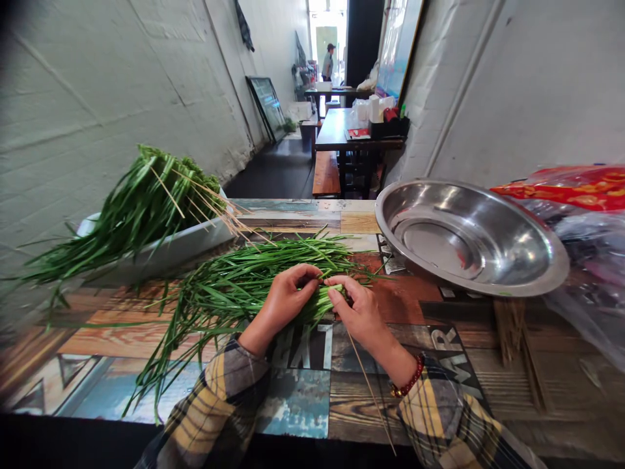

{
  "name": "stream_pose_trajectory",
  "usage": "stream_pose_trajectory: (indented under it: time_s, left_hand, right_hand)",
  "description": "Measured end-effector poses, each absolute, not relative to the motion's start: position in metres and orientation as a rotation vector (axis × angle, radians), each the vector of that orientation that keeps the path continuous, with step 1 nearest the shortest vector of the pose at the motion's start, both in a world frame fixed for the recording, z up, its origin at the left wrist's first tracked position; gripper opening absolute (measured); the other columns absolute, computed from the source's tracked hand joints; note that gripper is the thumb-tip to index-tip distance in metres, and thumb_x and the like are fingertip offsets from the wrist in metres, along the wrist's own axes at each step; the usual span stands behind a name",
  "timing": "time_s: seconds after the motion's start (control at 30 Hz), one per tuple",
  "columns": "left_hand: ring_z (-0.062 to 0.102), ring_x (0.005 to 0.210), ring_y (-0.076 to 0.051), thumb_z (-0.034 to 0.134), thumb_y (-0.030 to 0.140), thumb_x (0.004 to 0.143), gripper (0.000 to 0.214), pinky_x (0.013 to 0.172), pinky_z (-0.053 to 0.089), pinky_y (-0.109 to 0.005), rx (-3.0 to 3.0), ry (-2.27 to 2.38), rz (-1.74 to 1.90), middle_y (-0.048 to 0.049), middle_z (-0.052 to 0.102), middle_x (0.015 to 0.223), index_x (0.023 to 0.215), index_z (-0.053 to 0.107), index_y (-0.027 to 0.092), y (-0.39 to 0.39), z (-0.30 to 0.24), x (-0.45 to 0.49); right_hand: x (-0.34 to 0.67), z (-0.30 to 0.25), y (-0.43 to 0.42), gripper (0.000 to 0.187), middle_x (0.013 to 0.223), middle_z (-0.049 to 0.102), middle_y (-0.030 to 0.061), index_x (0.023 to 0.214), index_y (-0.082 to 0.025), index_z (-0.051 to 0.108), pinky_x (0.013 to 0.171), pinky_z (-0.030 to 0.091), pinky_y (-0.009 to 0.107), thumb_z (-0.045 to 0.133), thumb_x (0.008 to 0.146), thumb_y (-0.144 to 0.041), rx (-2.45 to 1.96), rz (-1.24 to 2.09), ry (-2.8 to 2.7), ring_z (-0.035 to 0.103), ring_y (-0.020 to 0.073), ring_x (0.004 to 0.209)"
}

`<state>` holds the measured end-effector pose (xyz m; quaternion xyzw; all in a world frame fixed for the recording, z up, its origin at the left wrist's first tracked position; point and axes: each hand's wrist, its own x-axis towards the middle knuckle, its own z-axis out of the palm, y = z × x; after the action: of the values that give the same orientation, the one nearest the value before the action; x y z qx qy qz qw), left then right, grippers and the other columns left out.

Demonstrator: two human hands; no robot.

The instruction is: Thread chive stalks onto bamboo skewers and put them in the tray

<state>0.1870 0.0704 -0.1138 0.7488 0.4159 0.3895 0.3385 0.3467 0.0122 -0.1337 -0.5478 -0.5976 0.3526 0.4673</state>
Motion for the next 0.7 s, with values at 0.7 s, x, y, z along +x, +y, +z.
stream_pose_trajectory:
  time_s: [0.7]
  left_hand:
    - [0.06, 0.071, -0.014, 0.056, 0.019, 0.083, 0.014, 0.066, 0.045, -0.023, 1.952, 1.063, 1.054, -0.0022, 0.067, 0.074, 0.076, 0.067, 0.015, 0.0694, -0.1093, 0.1885]
  right_hand:
    - [0.348, -0.1364, 0.013, 0.031, 0.083, 0.067, 0.0035, 0.111, -0.017, 0.063, 0.05, 0.054, 0.023, 0.05, 0.091, -0.037, -1.324, 0.882, -1.459, 0.064, 0.0126, 0.056]
